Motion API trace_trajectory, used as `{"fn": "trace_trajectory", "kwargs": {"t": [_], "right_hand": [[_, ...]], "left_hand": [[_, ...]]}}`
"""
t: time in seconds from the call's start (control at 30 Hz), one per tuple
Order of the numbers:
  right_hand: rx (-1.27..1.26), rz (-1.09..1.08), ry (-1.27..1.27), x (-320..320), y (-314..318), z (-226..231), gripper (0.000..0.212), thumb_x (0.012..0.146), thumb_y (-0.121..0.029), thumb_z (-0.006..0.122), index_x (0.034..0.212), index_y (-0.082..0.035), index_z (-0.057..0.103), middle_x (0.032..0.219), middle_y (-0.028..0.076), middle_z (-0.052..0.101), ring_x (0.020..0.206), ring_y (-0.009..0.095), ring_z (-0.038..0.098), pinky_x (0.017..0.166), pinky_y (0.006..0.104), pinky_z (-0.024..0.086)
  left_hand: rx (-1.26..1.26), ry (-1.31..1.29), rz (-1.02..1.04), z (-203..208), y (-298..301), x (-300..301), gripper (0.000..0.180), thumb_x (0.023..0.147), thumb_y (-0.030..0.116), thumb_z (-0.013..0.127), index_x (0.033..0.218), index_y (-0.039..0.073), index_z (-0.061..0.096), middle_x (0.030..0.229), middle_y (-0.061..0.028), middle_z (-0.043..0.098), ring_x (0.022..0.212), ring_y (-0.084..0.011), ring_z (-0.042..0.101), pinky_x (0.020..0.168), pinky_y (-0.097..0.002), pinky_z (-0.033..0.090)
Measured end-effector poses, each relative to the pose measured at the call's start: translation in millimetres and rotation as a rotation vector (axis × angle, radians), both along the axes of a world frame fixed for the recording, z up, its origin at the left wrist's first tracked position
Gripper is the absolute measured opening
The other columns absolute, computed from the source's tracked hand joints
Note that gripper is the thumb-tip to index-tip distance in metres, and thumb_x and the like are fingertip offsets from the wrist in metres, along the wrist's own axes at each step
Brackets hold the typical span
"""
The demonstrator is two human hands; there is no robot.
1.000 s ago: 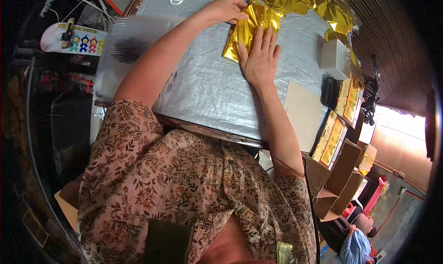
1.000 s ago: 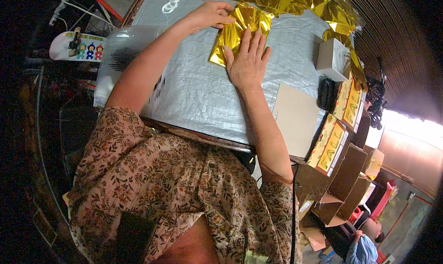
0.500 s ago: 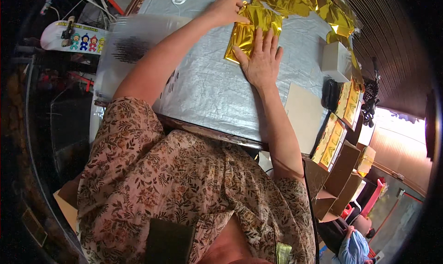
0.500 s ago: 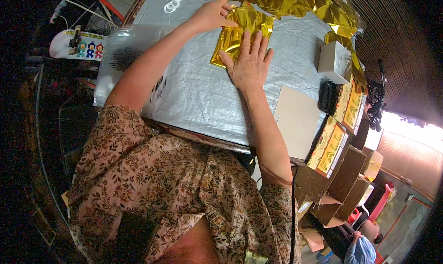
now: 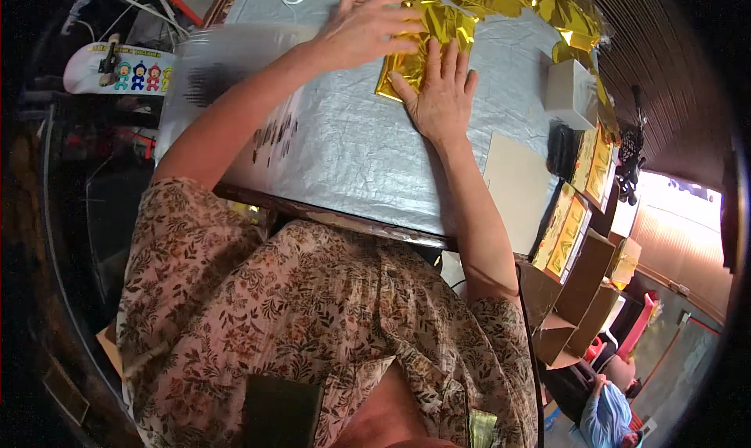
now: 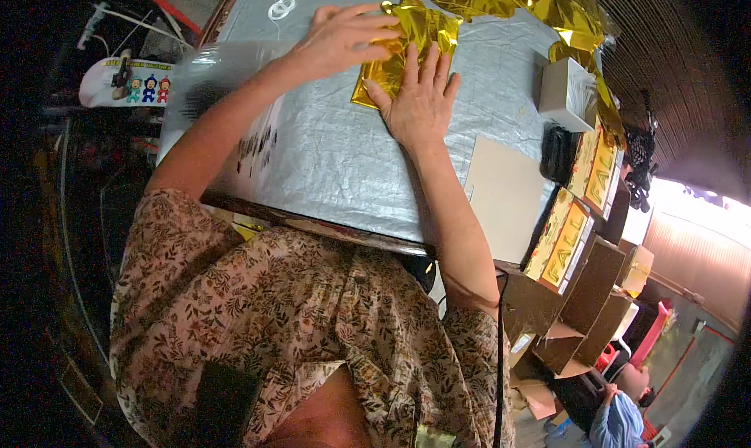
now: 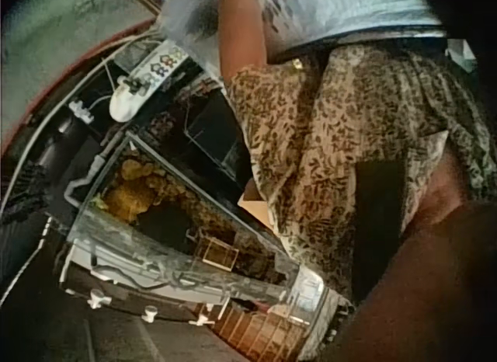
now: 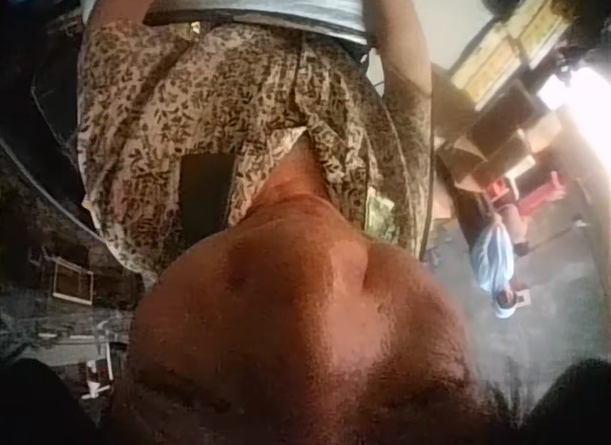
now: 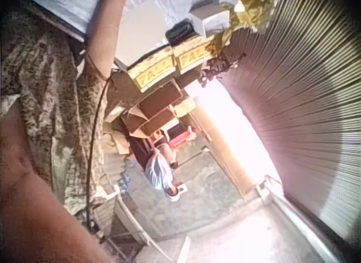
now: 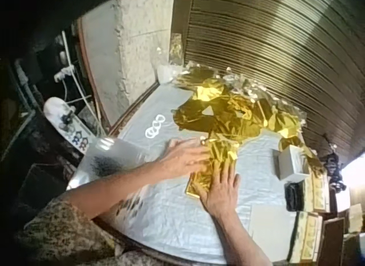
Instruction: Folding gold metallic sheets and placing them into clear plastic sleeves on an assembly line.
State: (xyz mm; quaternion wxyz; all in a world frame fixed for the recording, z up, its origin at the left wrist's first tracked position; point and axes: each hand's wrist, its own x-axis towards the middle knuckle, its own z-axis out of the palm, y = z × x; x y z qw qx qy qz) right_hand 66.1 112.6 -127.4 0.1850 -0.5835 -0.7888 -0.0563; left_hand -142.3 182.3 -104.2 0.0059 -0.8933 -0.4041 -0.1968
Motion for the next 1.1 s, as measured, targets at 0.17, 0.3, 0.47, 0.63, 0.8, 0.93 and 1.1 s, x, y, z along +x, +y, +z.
{"fn": "trace_trajectory", "kwargs": {"t": [0.17, 0.3, 0.47, 0.63, 0.8, 0.93, 1.1], "right_hand": [[0.063, -0.003, 0.018, -4, 0, 2, 0.094, 0.092, -0.071, 0.051, 0.154, -0.002, 0.035, 0.157, 0.027, 0.035, 0.145, 0.043, 0.033, 0.113, 0.0612, 0.027], [0.044, -0.034, 0.042, -3, 0, 2, 0.091, 0.093, -0.069, 0.050, 0.154, -0.003, 0.035, 0.158, 0.025, 0.035, 0.146, 0.041, 0.032, 0.114, 0.0611, 0.026], [-0.013, -0.060, 0.010, -4, -3, 2, 0.087, 0.095, -0.067, 0.048, 0.157, -0.009, 0.032, 0.161, 0.022, 0.030, 0.150, 0.040, 0.026, 0.118, 0.0607, 0.020], [-0.014, -0.036, 0.049, -7, -2, 5, 0.087, 0.095, -0.068, 0.047, 0.158, -0.010, 0.031, 0.162, 0.022, 0.029, 0.150, 0.040, 0.025, 0.119, 0.0608, 0.018], [-0.045, -0.043, 0.046, -3, -3, 6, 0.085, 0.095, -0.067, 0.048, 0.156, -0.010, 0.036, 0.162, 0.021, 0.030, 0.150, 0.041, 0.025, 0.120, 0.0603, 0.018], [-0.049, -0.061, 0.059, 0, -3, 6, 0.085, 0.095, -0.067, 0.047, 0.156, -0.010, 0.035, 0.162, 0.021, 0.030, 0.150, 0.041, 0.024, 0.120, 0.0600, 0.018], [-0.062, -0.041, 0.072, -4, -1, 6, 0.084, 0.095, -0.066, 0.047, 0.156, -0.010, 0.035, 0.162, 0.021, 0.028, 0.151, 0.041, 0.023, 0.121, 0.0596, 0.016]], "left_hand": [[-0.030, 0.101, 0.053, -11, -21, -9, 0.061, 0.098, 0.055, 0.055, 0.147, 0.020, 0.053, 0.159, 0.0004, 0.042, 0.153, -0.0289, 0.023, 0.116, -0.0635, 0.014], [-0.045, 0.119, 0.043, 0, -14, -6, 0.057, 0.099, 0.050, 0.055, 0.145, 0.017, 0.055, 0.154, 0.0001, 0.049, 0.151, -0.0298, 0.027, 0.118, -0.0613, 0.017], [-0.180, -0.147, -0.265, 28, 54, 41, 0.040, 0.101, 0.030, 0.057, 0.136, 0.012, 0.062, 0.142, -0.0039, 0.060, 0.135, -0.0296, 0.047, 0.112, -0.0436, 0.036], [-0.391, -0.188, -0.519, 3, 101, 79, 0.031, 0.100, 0.024, 0.057, 0.121, 0.006, 0.070, 0.130, -0.0064, 0.067, 0.123, -0.0265, 0.056, 0.106, -0.0376, 0.044], [0.184, -0.123, -0.494, 14, 118, 99, 0.027, 0.096, 0.026, 0.060, 0.110, 0.008, 0.074, 0.123, -0.0049, 0.069, 0.117, -0.0267, 0.058, 0.104, -0.0409, 0.042], [0.086, -0.003, -0.633, 34, 129, 109, 0.025, 0.084, 0.035, 0.075, 0.097, 0.014, 0.074, 0.144, -0.0126, 0.052, 0.125, -0.0346, 0.049, 0.103, -0.0478, 0.039], [-0.255, 0.149, -0.595, 46, 148, 116, 0.026, 0.086, 0.039, 0.070, 0.095, 0.016, 0.074, 0.147, -0.0115, 0.051, 0.130, -0.0342, 0.044, 0.106, -0.0505, 0.035]]}}
